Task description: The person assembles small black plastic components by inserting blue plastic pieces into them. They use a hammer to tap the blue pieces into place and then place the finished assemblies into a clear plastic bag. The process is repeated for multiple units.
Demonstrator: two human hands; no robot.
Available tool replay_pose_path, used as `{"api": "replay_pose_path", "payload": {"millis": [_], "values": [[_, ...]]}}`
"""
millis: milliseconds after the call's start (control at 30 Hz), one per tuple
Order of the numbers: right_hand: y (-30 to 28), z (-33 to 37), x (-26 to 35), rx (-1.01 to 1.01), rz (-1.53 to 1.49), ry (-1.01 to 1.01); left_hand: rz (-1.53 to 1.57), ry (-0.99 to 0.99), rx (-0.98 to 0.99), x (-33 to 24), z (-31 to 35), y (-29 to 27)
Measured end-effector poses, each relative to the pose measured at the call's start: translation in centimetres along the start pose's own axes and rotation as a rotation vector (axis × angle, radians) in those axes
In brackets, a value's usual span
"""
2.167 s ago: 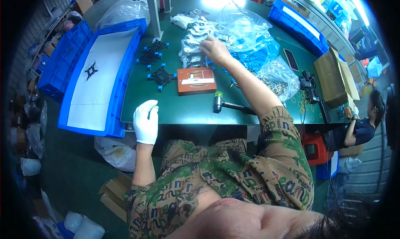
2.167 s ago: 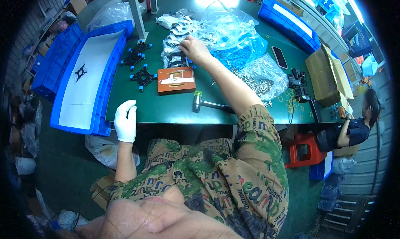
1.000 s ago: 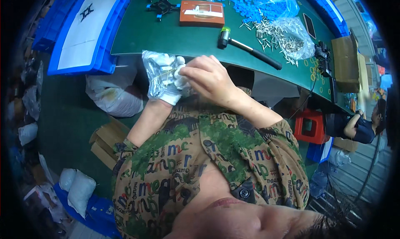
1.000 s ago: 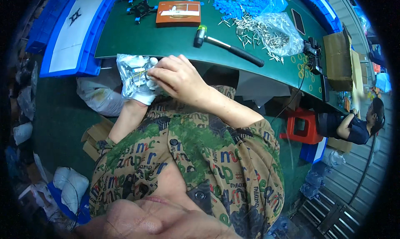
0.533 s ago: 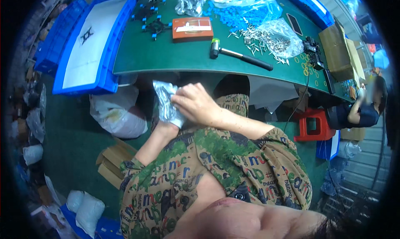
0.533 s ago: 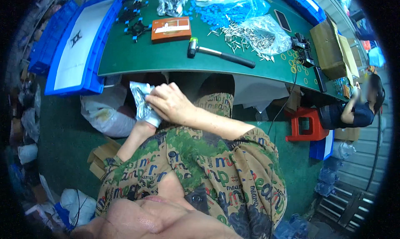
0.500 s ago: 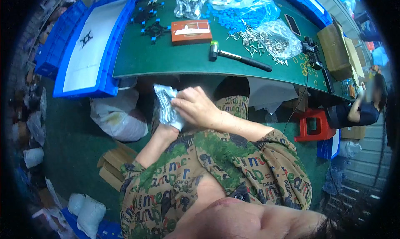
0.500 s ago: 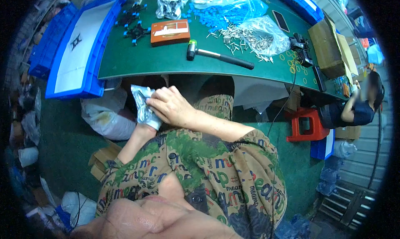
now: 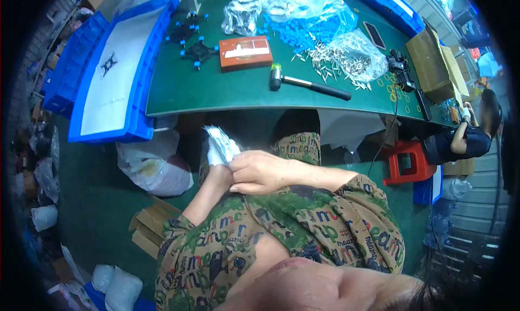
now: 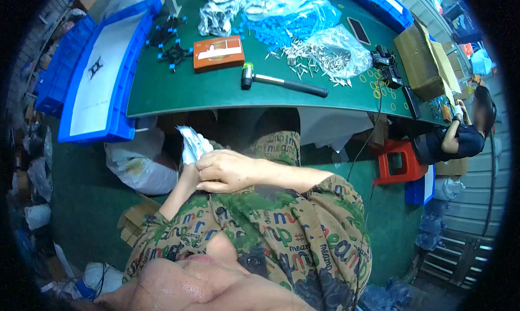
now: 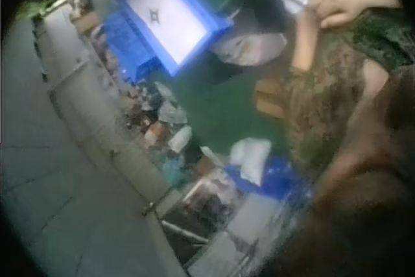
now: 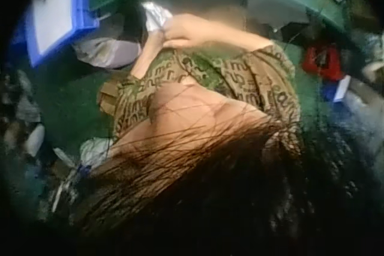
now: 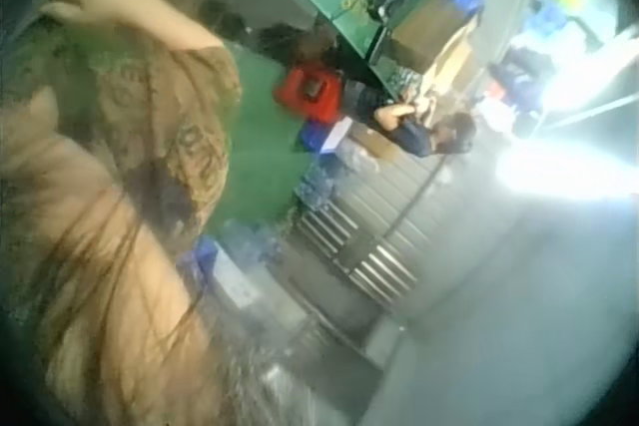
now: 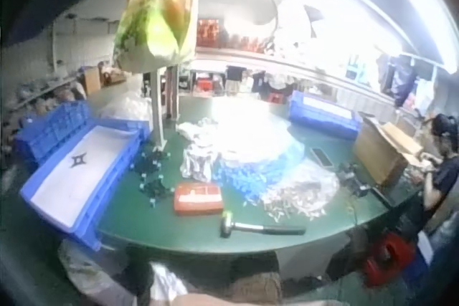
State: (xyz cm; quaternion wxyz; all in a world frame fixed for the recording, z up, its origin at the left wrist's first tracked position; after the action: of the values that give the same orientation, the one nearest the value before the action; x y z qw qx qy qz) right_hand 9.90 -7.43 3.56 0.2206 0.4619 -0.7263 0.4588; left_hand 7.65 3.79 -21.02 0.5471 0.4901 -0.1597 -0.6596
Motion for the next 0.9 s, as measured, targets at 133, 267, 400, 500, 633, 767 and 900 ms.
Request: {"api": "replay_pose_path", "payload": {"millis": [133, 267, 400, 500, 633, 767, 900], "values": [[0.0, 2.9, -3.0, 0.109, 0.324, 0.046, 0.162, -0.187, -0.025, -1.5, 1.6, 4.0], [-6.6, 3.7, -4.4, -0.081, 0.364, 0.285, -0.201, -0.357, 0.323, -0.3, 6.9, 7.4], [-9.1, 2.5, -4.0, -0.421, 0.151, 0.282, -0.638, -0.296, 0.343, 2.7, 4.4, 4.2], [-8.4, 0.6, -3.8, -0.436, 0.085, 0.241, -1.262, 0.095, 0.312, -1.9, 6.3, 8.0], [-15.3, 1.3, -4.5, -0.763, 0.254, 0.191, -1.348, -0.044, 0.396, -4.4, 9.7, 11.6], [-22.2, 3.4, -2.5, -0.894, -0.454, 0.011, -1.12, -0.169, 0.529, -4.2, 10.6, 9.2], [-16.0, 3.7, -3.4, -0.432, -0.71, 0.47, -0.832, -0.048, 0.399, -6.1, 10.5, 3.4]]}}
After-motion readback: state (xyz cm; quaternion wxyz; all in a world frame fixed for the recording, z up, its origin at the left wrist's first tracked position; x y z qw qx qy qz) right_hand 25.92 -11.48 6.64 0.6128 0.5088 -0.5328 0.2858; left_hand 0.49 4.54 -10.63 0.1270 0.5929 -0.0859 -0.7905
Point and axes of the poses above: each hand's wrist, its own z-axis away from the middle knuckle, its own y-axis out of the palm, x = y × z, the point moved 8 cm from there along -z, towards the middle knuckle, and after that the axes turned 7 degrees about -z, right-handed, at the moved point
